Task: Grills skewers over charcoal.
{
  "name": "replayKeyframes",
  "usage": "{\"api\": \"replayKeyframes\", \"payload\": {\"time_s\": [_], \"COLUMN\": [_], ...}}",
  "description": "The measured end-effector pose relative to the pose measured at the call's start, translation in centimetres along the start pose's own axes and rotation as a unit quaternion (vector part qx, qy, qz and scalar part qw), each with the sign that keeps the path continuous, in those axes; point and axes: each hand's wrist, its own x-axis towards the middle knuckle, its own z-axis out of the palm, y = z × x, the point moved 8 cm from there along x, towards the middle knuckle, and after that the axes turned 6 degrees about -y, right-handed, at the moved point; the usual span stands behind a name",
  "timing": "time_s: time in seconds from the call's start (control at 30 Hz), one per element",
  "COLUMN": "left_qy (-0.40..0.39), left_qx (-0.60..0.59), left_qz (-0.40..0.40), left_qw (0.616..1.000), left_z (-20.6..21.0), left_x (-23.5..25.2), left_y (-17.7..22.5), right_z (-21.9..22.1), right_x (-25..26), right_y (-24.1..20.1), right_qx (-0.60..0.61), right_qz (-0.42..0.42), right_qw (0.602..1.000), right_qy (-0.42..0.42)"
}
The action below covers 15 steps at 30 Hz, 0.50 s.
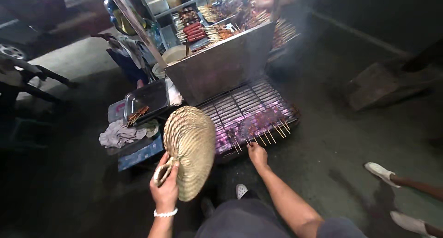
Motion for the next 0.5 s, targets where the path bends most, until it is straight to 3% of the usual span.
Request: {"api": "replayKeyframes", "payload": {"time_s": [0.1,0.27,0.37,0.5], "left_qy": [-0.039,-0.063,-0.064,-0.047], "left_qx": [0.098,-0.063,-0.049,-0.049], "left_qz": [0.083,-0.040,-0.022,-0.022], "left_qw": [0.991,0.995,0.996,0.997], "left_z": [0.6,2.6,1.8,0.6], "left_x": [-0.1,-0.3,-0.1,0.2], "left_y": [0.5,-0.5,-0.7,-0.8], "right_z": [1.8,4.0,3.6,3.7], "right_x": [-0.8,0.0,0.3,1.1], "right_y": [-0.8,-1.1,-0.9,0.8], "right_qx": [-0.029,-0.029,0.046,0.125], "right_qz": [0.004,0.015,-0.006,0.026], "right_qw": [0.999,0.997,0.998,0.991], "right_qy": [-0.045,-0.071,-0.049,-0.030]}}
